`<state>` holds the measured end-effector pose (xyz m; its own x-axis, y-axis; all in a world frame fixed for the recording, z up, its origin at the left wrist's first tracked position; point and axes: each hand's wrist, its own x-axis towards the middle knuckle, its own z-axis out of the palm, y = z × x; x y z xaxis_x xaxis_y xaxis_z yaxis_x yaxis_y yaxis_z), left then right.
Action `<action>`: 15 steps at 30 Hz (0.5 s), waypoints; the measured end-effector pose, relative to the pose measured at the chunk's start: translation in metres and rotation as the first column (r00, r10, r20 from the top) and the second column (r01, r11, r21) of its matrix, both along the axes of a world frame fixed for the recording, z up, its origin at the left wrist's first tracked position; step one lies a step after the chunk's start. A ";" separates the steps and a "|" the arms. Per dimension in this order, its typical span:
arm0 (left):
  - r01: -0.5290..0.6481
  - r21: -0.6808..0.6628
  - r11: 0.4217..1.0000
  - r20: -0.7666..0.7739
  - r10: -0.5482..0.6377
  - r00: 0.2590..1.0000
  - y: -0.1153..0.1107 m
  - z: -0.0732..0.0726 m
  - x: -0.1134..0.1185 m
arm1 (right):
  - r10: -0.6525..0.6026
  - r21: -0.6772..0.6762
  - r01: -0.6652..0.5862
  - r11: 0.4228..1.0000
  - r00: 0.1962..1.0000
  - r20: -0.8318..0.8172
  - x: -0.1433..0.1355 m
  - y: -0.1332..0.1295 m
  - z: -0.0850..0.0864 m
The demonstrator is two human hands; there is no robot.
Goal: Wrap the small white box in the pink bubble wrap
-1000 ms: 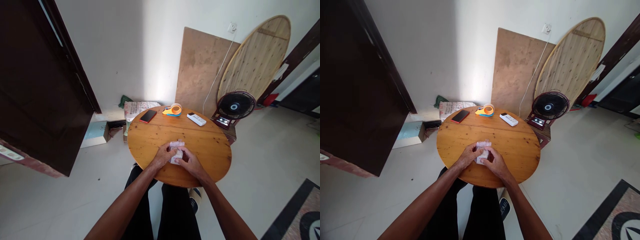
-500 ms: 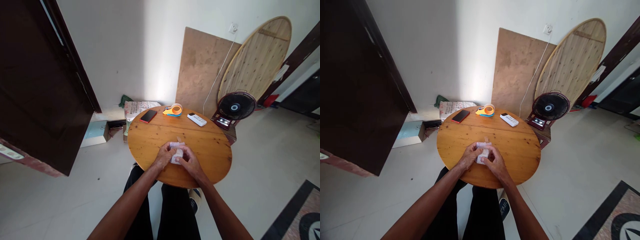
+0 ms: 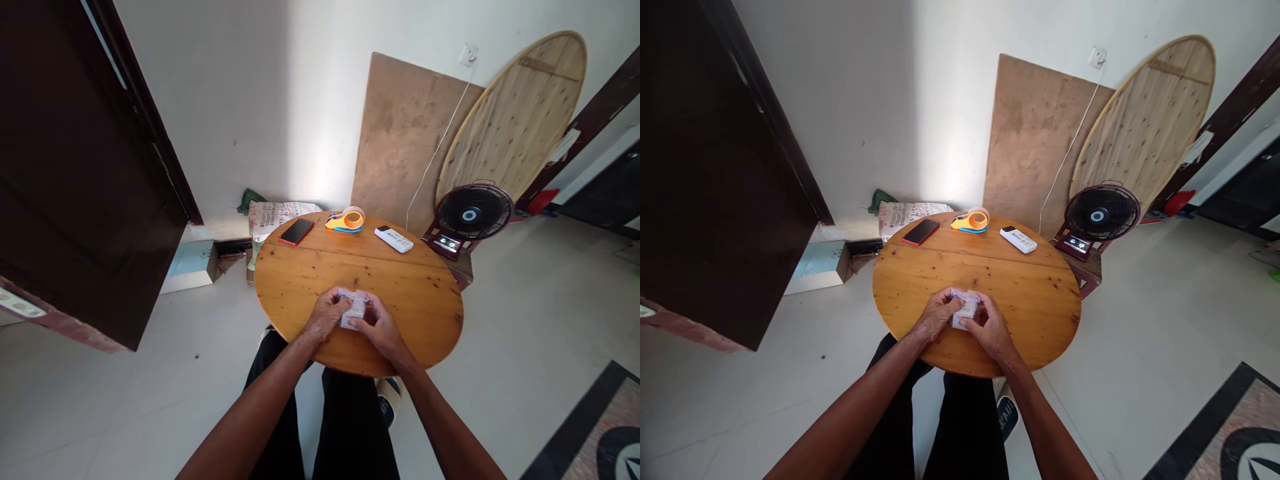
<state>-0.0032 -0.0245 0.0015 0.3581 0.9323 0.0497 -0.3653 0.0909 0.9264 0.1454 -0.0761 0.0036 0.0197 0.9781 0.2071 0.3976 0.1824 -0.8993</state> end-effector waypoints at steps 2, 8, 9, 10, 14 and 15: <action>0.073 0.012 0.997 0.014 -0.073 0.997 0.001 0.000 -0.005 | 0.009 0.032 -0.010 0.999 1.000 0.020 0.000 0.000 -0.001; 0.265 0.104 0.959 0.004 -0.267 0.964 -0.001 0.007 -0.021 | 0.021 0.038 -0.023 0.999 0.999 0.042 0.001 -0.001 0.002; 0.274 0.108 0.956 -0.009 -0.274 0.962 -0.002 0.008 -0.022 | 0.021 0.038 -0.023 0.999 0.999 0.043 0.000 -0.002 0.003; 0.277 0.103 0.955 -0.017 -0.276 0.961 -0.003 0.009 -0.023 | 0.022 0.040 -0.023 0.999 0.999 0.043 0.000 -0.002 0.004; 0.293 0.068 0.954 0.000 -0.293 0.956 -0.005 0.009 -0.024 | 0.018 0.072 -0.021 0.997 0.999 0.042 -0.002 -0.003 0.007; 0.299 0.069 0.952 0.006 -0.300 0.954 -0.005 0.009 -0.025 | 0.019 0.080 -0.022 0.997 0.999 0.042 -0.002 -0.003 0.008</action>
<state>-0.0279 -0.0291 0.0107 0.6193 0.7765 0.1161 -0.3456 0.1369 0.9283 0.1433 -0.0791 0.0113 -0.0100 0.9585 0.2850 0.4293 0.2616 -0.8645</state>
